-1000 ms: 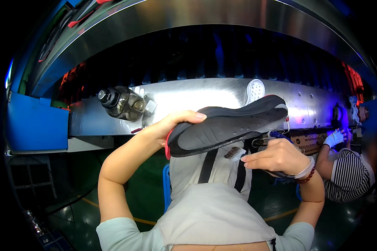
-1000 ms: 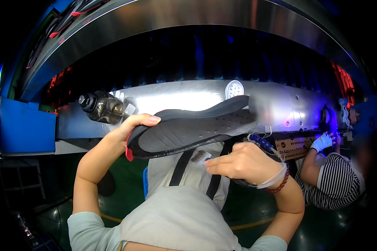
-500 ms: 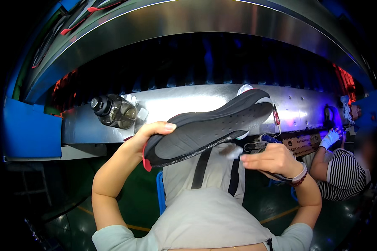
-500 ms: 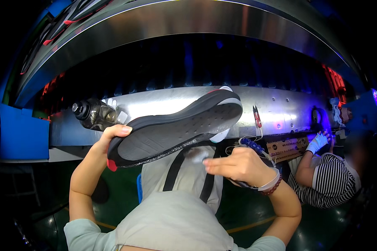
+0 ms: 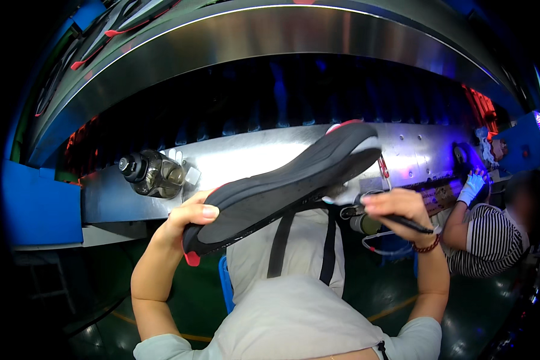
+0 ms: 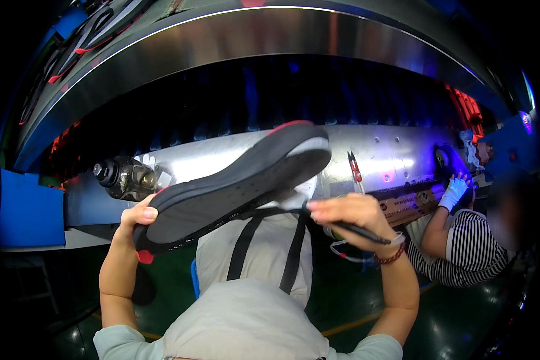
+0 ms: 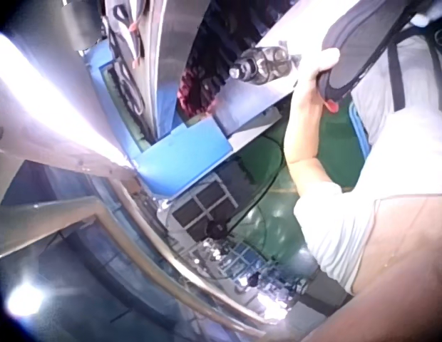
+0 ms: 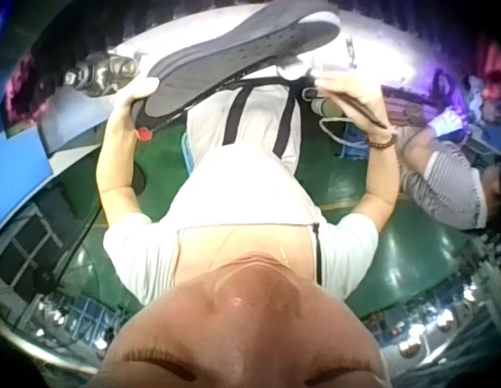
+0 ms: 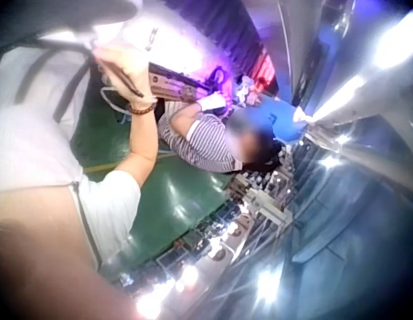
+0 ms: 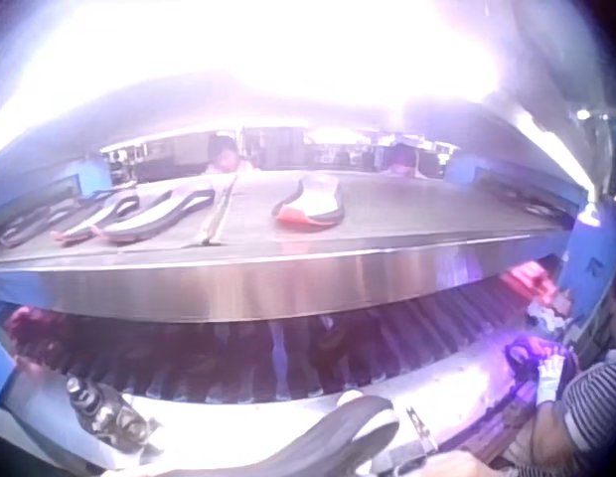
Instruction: The person picks up shoe insoles from a conveyor belt and applies a substance to the edges using a brush. They rotate the insoles to cover all sides and place them back on the belt.
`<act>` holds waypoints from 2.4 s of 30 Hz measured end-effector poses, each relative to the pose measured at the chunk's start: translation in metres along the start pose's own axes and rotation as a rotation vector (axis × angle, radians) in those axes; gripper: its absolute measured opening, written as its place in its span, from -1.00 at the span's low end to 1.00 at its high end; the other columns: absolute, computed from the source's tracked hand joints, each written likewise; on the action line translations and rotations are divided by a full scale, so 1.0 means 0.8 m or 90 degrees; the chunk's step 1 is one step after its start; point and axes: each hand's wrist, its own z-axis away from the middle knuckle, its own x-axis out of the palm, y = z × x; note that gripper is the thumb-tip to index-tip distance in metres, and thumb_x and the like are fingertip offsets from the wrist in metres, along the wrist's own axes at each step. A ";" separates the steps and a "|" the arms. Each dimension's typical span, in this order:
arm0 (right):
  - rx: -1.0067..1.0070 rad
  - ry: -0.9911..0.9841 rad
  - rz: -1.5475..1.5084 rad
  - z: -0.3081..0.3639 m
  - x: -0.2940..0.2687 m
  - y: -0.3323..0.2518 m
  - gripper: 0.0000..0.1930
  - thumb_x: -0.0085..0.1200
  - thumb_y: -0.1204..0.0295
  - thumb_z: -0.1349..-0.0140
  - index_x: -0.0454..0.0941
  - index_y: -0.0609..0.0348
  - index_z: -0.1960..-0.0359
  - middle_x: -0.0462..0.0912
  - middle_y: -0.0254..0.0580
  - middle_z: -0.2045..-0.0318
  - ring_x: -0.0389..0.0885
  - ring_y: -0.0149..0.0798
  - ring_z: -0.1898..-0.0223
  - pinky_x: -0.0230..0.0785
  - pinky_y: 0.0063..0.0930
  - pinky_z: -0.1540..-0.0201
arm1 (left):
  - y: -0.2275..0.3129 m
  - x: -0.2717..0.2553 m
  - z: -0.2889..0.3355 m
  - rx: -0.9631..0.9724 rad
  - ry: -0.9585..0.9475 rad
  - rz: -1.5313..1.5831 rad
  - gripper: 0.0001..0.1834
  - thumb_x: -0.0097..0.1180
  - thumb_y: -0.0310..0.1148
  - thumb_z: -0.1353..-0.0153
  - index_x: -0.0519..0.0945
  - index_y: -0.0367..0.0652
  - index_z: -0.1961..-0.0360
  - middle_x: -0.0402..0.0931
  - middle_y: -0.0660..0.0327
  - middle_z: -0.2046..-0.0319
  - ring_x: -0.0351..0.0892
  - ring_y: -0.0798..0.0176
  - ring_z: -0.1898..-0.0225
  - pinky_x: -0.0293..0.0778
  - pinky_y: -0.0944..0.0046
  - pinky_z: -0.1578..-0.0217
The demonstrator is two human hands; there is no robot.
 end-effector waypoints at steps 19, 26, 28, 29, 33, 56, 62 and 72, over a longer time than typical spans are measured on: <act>0.380 0.125 -0.461 -0.038 0.072 0.014 -0.82 0.06 0.56 0.03 0.54 0.23 0.32 0.55 -0.28 0.52 0.41 -0.58 0.60 0.26 -0.77 0.57 | -0.072 -0.001 -0.085 -0.005 -0.091 0.370 -0.41 -0.13 -0.18 0.09 0.29 -0.42 0.06 0.39 -0.08 0.18 0.44 0.05 0.21 0.35 0.18 0.14; 0.272 0.518 -0.134 -0.048 0.099 0.066 -0.81 0.05 0.58 0.02 0.50 0.33 0.31 0.57 -0.13 0.41 0.50 -0.41 0.46 0.33 -0.64 0.37 | -0.080 0.011 -0.099 -0.041 -0.273 0.445 -0.33 -0.17 -0.09 0.08 0.23 -0.38 -0.01 0.31 -0.12 0.07 0.40 -0.06 0.14 0.34 0.06 0.13; 0.255 0.514 0.080 -0.055 0.111 0.070 -0.75 0.07 0.59 0.05 0.47 0.36 0.26 0.54 -0.03 0.30 0.51 -0.27 0.26 0.32 -0.53 0.19 | -0.091 0.017 -0.104 -0.089 -0.212 0.474 -0.32 -0.17 -0.09 0.07 0.22 -0.36 -0.03 0.30 -0.12 0.06 0.40 -0.03 0.13 0.34 0.09 0.12; 0.224 0.461 0.137 -0.055 0.121 0.062 -0.73 0.09 0.57 0.08 0.47 0.35 0.27 0.54 -0.01 0.31 0.51 -0.24 0.27 0.33 -0.51 0.19 | -0.093 0.018 -0.109 -0.074 -0.213 0.467 -0.34 -0.17 -0.12 0.06 0.21 -0.35 -0.04 0.30 -0.11 0.06 0.41 0.00 0.12 0.34 0.11 0.11; 0.188 0.287 0.029 -0.063 0.167 0.009 -0.73 0.15 0.52 0.13 0.49 0.36 0.34 0.55 0.04 0.39 0.53 -0.17 0.37 0.35 -0.46 0.28 | -0.107 -0.006 -0.117 -0.053 -0.166 0.506 -0.42 -0.19 -0.10 0.01 0.30 -0.30 0.03 0.37 -0.01 0.12 0.43 0.06 0.14 0.35 0.10 0.12; 0.640 0.720 -0.822 -0.009 0.201 0.151 -0.61 -0.15 0.18 -0.14 0.35 0.33 0.23 0.49 -0.22 0.37 0.40 -0.39 0.42 0.25 -0.60 0.31 | -0.161 -0.051 -0.091 -0.017 -0.042 0.676 -0.45 -0.04 0.09 0.10 0.41 -0.05 0.15 0.39 0.12 0.22 0.37 0.06 0.21 0.28 -0.18 0.25; 0.671 0.703 -0.898 -0.016 0.216 0.156 -0.64 -0.18 0.20 -0.13 0.38 0.32 0.31 0.50 -0.19 0.42 0.42 -0.36 0.44 0.27 -0.57 0.34 | -0.164 -0.052 -0.083 0.008 -0.073 0.681 -0.42 -0.06 0.09 0.09 0.39 -0.05 0.10 0.38 0.08 0.17 0.37 0.04 0.17 0.27 -0.18 0.20; 0.587 0.960 -1.244 0.046 0.246 0.167 -0.67 -0.23 0.24 -0.12 0.42 0.31 0.44 0.52 -0.14 0.48 0.44 -0.30 0.47 0.29 -0.51 0.40 | -0.151 -0.050 -0.084 0.019 -0.070 0.649 -0.31 -0.19 0.03 0.08 0.22 -0.10 -0.08 0.15 0.02 -0.09 0.18 -0.13 -0.05 0.05 -0.38 0.08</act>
